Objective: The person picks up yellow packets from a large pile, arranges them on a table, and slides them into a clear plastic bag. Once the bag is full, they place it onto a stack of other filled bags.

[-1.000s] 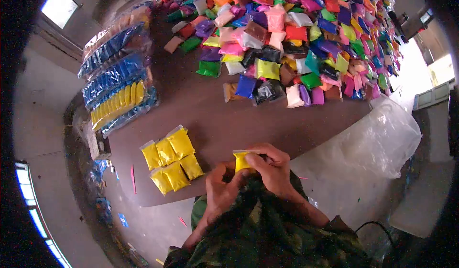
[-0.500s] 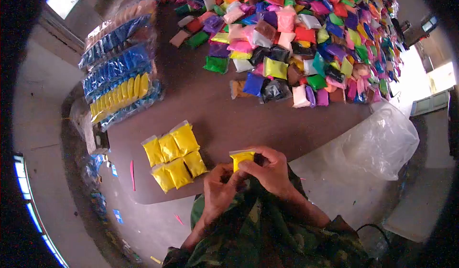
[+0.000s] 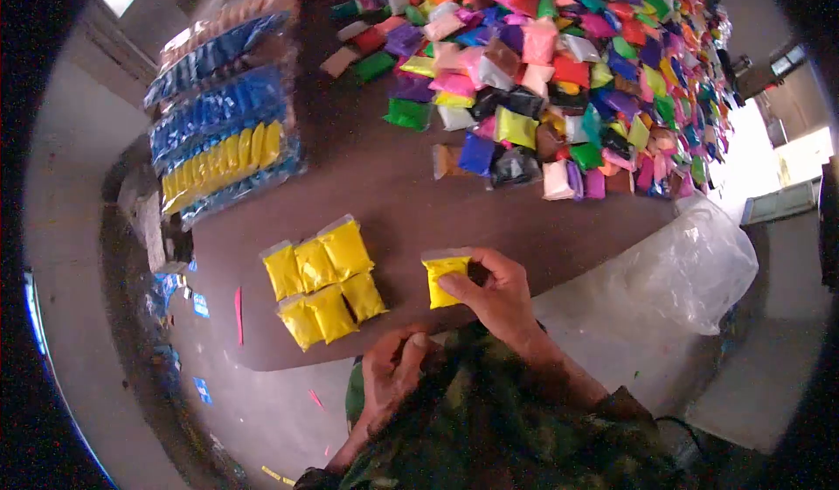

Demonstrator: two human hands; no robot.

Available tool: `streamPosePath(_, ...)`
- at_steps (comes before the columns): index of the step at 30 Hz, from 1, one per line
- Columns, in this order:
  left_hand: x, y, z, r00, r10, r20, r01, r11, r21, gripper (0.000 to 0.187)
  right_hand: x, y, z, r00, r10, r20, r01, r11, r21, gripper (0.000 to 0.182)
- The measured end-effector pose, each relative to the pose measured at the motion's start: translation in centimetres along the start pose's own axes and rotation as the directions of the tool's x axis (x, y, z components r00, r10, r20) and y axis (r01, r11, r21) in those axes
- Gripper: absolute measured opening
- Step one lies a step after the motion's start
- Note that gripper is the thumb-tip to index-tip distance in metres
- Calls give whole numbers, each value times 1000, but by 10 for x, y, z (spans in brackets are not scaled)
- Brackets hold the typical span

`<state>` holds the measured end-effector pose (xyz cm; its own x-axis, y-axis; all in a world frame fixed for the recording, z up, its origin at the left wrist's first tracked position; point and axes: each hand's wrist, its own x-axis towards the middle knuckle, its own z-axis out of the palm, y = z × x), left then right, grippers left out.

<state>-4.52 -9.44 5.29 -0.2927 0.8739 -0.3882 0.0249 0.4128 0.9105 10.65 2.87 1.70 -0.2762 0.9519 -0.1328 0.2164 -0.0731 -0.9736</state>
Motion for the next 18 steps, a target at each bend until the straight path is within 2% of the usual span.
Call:
streamPosePath(2,-9,8,-10,997,-36,-64,29,994,-102,16,-3,-6,12,993,94,71,-98,994,52,32)
streamPosePath(3,-12,7,-17,993,29,-116,-35,998,-50,16,-5,-9,18,983,143,114,-152,985,79,32)
streamPosePath(5,-16,5,-33,967,170,-192,-159,985,70,16,-5,-15,27,981,71,183,-75,997,17,30)
streamPosePath(8,-14,-15,-55,872,278,-402,-278,959,61,13,-1,-12,40,975,5,222,-5,1000,-1,29)
streamPosePath(10,-9,-26,-68,801,351,-486,-222,927,303,14,2,-12,47,972,-21,236,25,1000,-14,29)
streamPosePath(12,-2,-16,-77,798,238,-554,-280,960,8,15,5,-17,56,966,-37,256,50,998,-47,30)
streamPosePath(13,1,-21,-81,786,265,-559,-273,959,72,27,6,-19,59,964,-21,265,36,998,-54,30)
streamPosePath(15,4,-26,-87,776,229,-588,-243,968,56,26,9,-22,66,959,12,283,8,997,-71,31)
streamPosePath(18,5,-31,-91,767,217,-603,-246,969,36,26,11,-7,79,969,-54,240,66,997,-41,31)
